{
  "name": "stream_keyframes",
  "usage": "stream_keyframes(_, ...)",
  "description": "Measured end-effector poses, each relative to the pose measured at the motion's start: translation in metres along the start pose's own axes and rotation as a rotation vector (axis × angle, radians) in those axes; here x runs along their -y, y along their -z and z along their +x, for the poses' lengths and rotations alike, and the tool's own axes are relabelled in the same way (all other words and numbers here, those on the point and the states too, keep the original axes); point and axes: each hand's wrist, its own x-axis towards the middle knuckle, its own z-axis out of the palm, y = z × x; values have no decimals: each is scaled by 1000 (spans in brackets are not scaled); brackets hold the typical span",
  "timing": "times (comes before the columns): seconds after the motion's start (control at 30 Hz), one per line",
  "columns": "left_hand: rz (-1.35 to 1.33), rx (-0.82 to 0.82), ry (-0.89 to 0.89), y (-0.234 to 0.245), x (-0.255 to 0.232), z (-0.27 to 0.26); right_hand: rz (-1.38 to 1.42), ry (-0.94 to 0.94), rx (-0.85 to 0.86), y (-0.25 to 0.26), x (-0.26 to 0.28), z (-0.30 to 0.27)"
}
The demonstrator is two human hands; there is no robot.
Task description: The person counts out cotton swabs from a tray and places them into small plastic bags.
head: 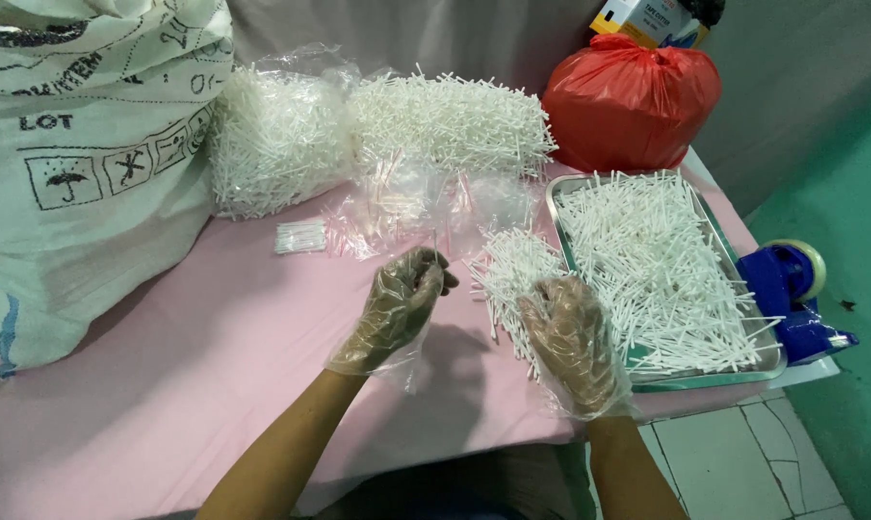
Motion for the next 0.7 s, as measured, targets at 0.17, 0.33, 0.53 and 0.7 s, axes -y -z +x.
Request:
stream_keyframes(0.17, -82, -38, -5, -10, -7, 10, -201, 156, -37, -18, -5, 10)
stream_keyframes(0.33, -113, -25, -18, -22, 21, 10, -328, 212, 8, -32, -12, 21)
stream_keyframes(0.53, -166, -38, -5, -23, 37, 4, -513, 182, -47, -29, -12, 18)
stream_keyframes(0.7, -69, -60, 6, -25, 32, 2, -522, 108, -8, -17, 9, 34)
